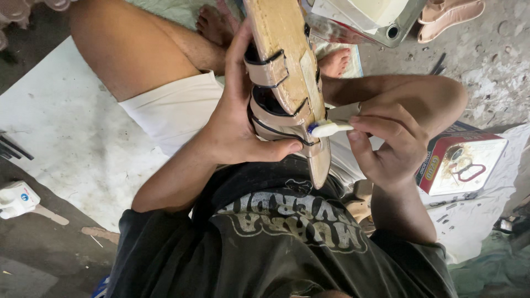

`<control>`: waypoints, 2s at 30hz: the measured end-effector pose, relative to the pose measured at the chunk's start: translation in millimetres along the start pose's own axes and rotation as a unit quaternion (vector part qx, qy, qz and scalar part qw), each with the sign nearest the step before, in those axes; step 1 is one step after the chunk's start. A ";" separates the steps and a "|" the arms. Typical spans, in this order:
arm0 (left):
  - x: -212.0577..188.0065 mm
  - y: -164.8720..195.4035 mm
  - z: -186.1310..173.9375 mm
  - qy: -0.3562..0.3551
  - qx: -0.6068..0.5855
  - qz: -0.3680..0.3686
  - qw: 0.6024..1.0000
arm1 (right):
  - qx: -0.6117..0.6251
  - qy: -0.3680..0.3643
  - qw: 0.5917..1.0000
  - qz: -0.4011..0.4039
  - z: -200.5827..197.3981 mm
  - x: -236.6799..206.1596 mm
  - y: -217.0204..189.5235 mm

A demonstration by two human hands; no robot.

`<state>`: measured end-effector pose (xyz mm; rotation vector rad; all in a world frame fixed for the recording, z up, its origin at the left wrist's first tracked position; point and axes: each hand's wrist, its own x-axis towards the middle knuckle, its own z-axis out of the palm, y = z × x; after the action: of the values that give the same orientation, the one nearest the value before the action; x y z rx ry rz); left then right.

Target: The person sits on the floor and uses a toothbrush to scrub the straps and sole of a beige sandal. They repeatedly dip the toothbrush into a container of white liquid and apply it to the sandal's surface. The person handles multiple sandals, placing them aside after cleaning.

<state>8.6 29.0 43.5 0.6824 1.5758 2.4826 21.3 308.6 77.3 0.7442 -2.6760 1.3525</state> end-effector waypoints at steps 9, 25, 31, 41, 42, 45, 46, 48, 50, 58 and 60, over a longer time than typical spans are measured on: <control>0.4 0.5 2.3 0.017 0.002 -0.020 1.000 | 0.015 -0.063 0.997 -0.034 -16.0 8.3 -1.0; -41.8 -70.8 -38.6 0.158 -0.362 -0.180 0.901 | -0.051 -0.083 0.995 -0.010 -21.9 21.3 -12.5; -52.8 -86.0 -34.5 0.170 -0.481 -0.256 0.821 | -0.309 0.024 0.951 -0.003 -22.2 58.5 89.8; -28.5 -47.1 -26.4 0.216 -0.251 -0.241 0.912 | -0.506 -0.073 0.858 -0.053 -21.1 86.3 134.7; -28.3 -43.2 -28.0 0.217 -0.229 -0.231 0.921 | -0.490 -0.076 0.868 -0.041 -31.3 76.5 124.2; -27.4 -36.4 -34.4 0.182 -0.107 -0.146 0.967 | -0.470 -0.102 0.874 0.059 -41.1 58.0 89.4; -26.8 -36.0 -34.3 0.166 -0.069 -0.123 0.976 | -0.374 -0.104 0.917 0.087 -39.7 53.8 77.1; -24.9 -34.4 -32.7 0.143 -0.002 -0.089 0.986 | -0.167 -0.101 0.970 0.145 -38.8 42.6 53.6; -21.8 -32.9 -28.4 0.124 0.030 -0.079 0.989 | -0.011 -0.092 0.981 0.170 -29.2 18.3 24.7; -13.0 -27.0 -14.9 0.087 0.055 -0.084 0.991 | 0.083 -0.027 0.989 0.121 13.5 8.4 0.8; -12.2 -28.7 -14.8 0.095 0.055 -0.083 0.991 | 0.097 -0.016 0.991 0.091 15.4 10.5 -1.6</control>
<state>9.2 25.6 9.2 0.3199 1.7667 2.4125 15.3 291.8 71.7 0.5511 -2.7210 1.6763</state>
